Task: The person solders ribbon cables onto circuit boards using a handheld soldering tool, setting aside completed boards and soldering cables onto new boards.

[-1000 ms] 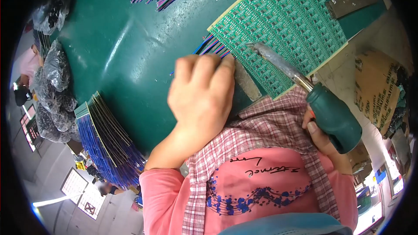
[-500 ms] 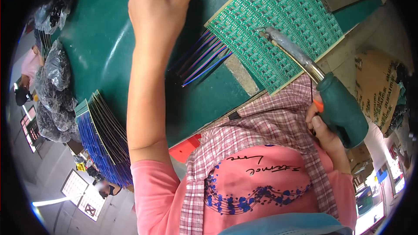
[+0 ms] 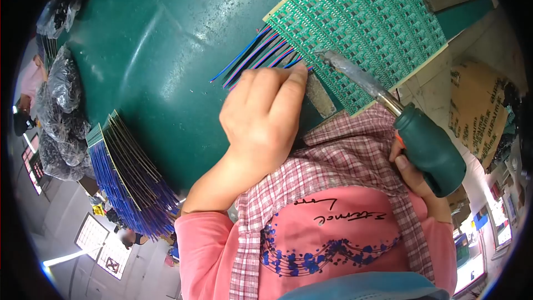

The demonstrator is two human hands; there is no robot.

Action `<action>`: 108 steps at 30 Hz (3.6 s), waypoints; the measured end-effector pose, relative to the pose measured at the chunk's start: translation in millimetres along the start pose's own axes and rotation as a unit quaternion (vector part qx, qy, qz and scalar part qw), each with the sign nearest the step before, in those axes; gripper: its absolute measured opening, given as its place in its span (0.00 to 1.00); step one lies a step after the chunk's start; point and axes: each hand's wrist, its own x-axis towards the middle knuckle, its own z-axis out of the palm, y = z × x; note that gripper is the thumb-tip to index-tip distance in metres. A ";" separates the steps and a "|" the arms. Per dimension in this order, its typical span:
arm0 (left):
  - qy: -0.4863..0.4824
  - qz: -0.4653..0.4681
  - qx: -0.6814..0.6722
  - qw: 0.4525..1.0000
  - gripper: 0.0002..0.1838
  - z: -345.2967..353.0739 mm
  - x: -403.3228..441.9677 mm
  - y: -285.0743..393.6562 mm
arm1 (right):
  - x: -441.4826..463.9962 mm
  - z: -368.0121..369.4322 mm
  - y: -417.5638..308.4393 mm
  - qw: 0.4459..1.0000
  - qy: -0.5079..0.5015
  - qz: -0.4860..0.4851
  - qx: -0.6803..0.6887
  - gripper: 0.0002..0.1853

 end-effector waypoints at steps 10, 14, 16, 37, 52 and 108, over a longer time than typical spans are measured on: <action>0.019 0.027 0.086 0.996 0.14 13.2 -6.0 -1.6 | 10.6 -2.8 -2.3 1.000 0.005 -0.013 -0.020 0.22; 0.017 0.017 0.083 0.996 0.14 13.5 -6.2 -1.3 | 11.9 0.1 -3.2 1.000 0.010 -0.020 -0.019 0.22; 0.014 0.015 0.084 0.996 0.14 12.8 -6.4 -1.1 | 14.4 1.2 -0.3 0.999 0.010 -0.040 -0.014 0.22; 0.017 0.021 0.083 0.996 0.14 13.1 -5.5 -2.6 | 7.0 -1.2 -2.2 1.000 0.004 -0.009 0.007 0.22; 0.021 0.032 0.095 0.995 0.13 13.7 -5.1 -3.1 | 7.0 -5.5 -4.9 0.999 -0.014 0.028 0.030 0.21; -0.156 -0.311 -0.395 0.850 0.05 -36.1 55.6 -50.0 | 9.2 9.2 -5.8 0.973 0.030 0.023 0.229 0.28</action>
